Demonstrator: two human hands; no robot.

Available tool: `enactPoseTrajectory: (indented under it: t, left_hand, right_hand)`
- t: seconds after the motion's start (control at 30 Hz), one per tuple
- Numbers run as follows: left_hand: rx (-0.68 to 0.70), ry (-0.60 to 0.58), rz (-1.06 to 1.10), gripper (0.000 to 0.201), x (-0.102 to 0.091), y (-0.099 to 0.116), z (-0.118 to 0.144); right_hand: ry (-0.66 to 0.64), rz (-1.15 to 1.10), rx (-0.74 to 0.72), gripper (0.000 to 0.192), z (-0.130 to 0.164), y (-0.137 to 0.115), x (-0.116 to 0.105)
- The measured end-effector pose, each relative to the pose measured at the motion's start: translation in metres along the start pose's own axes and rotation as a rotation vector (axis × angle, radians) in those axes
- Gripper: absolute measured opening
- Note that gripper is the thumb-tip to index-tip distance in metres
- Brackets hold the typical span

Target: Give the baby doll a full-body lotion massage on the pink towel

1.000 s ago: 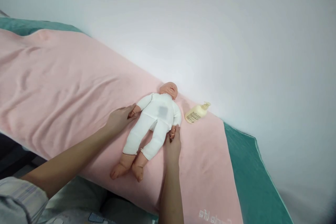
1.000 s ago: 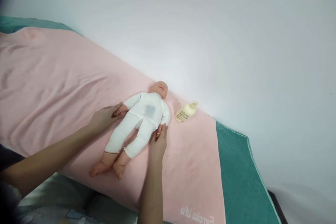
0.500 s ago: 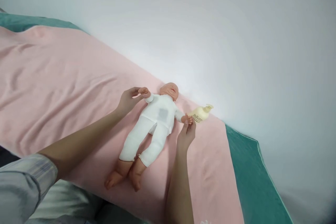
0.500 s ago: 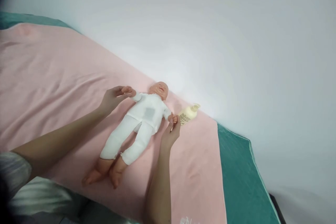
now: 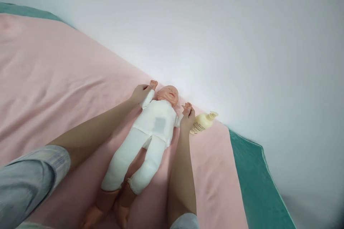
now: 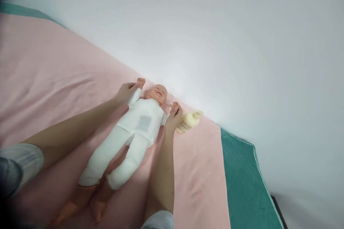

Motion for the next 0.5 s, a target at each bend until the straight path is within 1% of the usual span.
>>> enactPoseTrajectory:
  t: [0.07, 0.17, 0.3, 0.5]
  left_hand:
    - [-0.03, -0.049, -0.064, 0.048, 0.004, -0.007, -0.007]
    - [-0.075, -0.098, -0.16, 0.05, 0.007, -0.016, -0.015]
    - [-0.029, -0.099, -0.212, 0.05, 0.008, -0.02, -0.02]
    - [0.024, -0.105, -0.167, 0.051, 0.007, -0.015, -0.014]
  right_hand:
    - [-0.022, 0.022, 0.016, 0.034, -0.008, 0.006, 0.004]
    - [-0.065, 0.052, 0.044, 0.034, -0.019, 0.015, 0.011]
    - [-0.1, 0.084, 0.067, 0.035, -0.025, 0.023, 0.017]
    - [-0.088, 0.129, 0.061, 0.034, -0.02, 0.023, 0.016]
Point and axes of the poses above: each hand's wrist, its own z-axis away from the middle knuckle, its own x-axis out of the palm, y = z × x, the point moved 3 cm from there along -z, towards the middle knuckle, and after that the axes turned 2 degrees about y, right-handed, at the moved point
